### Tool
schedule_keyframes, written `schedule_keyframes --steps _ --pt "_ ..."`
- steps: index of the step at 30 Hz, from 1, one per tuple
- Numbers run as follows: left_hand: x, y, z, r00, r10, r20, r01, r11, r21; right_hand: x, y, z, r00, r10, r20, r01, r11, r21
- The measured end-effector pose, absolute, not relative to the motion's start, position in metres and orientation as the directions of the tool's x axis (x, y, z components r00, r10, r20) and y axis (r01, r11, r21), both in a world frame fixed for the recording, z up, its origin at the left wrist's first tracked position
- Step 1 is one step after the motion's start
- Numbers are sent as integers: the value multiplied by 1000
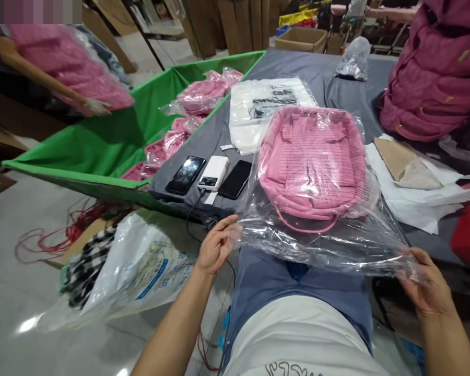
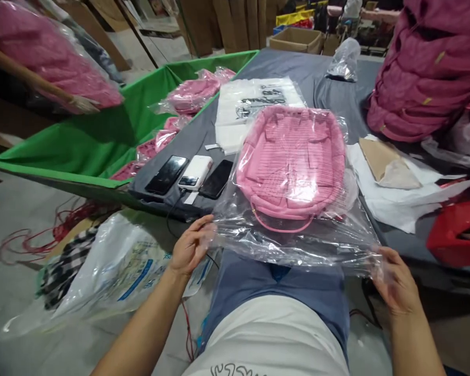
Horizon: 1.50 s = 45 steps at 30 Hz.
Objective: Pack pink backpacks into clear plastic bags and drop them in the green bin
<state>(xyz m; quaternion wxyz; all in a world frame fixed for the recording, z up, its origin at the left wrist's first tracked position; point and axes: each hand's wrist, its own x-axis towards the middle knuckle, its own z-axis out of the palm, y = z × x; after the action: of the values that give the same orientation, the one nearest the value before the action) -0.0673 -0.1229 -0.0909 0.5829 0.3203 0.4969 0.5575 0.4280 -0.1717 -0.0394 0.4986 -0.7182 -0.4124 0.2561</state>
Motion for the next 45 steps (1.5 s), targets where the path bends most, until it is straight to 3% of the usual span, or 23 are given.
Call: schedule_keyframes --steps 2,4,7,10,12,14,17,19,21,24,26,27,29,31,32,40,45 --pt "-80 -129 -92 -51 995 -80 -31 79 996 435 -183 -44 543 838 -53 212 -198 -957" --pt "-92 -130 -92 47 990 135 337 -143 930 441 -190 -48 530 848 -17 236 -167 -957" --pt "-100 -124 -92 179 845 503 676 -477 562 445 -188 -49 497 828 261 451 11 -893" --pt "-94 -120 -88 312 659 684 721 -633 281 439 -177 -46 447 774 449 518 185 -835" --pt "-88 -119 -83 364 633 683 658 -694 292 432 -166 -43 399 786 472 483 257 -837" --pt "-85 -119 -79 301 712 634 571 -667 479 423 -154 -42 412 789 455 415 282 -865" --pt "-82 -110 -76 21 916 402 435 -370 821 407 -132 -41 565 737 370 328 211 -921" --pt "-76 -98 -76 -164 962 218 339 -153 928 396 -119 -42 659 699 278 271 124 -955" --pt "-67 -86 -75 -267 955 127 293 -45 955 386 -109 -43 695 695 185 185 76 -980" --pt "-47 -76 -70 -380 901 211 449 -21 893 379 -104 -45 715 686 135 124 65 -990" --pt "-28 -79 -62 -410 800 437 672 -59 739 379 -105 -46 730 661 171 166 71 -984" --pt "-17 -82 -58 -352 738 575 780 -108 616 381 -107 -46 735 649 196 197 72 -978" --pt "6 -90 -48 -68 661 747 900 -282 332 383 -110 -47 733 640 229 245 66 -967" --pt "27 -93 -39 221 617 755 868 -477 136 385 -112 -47 730 639 241 273 50 -961" --pt "35 -92 -34 303 607 734 838 -537 98 385 -112 -47 730 638 245 285 41 -958" --pt "34 -71 -9 493 676 547 711 -676 195 383 -114 -46 754 622 212 274 -5 -962" --pt "29 -62 -1 520 671 529 639 -716 280 380 -113 -41 729 649 219 221 80 -972"
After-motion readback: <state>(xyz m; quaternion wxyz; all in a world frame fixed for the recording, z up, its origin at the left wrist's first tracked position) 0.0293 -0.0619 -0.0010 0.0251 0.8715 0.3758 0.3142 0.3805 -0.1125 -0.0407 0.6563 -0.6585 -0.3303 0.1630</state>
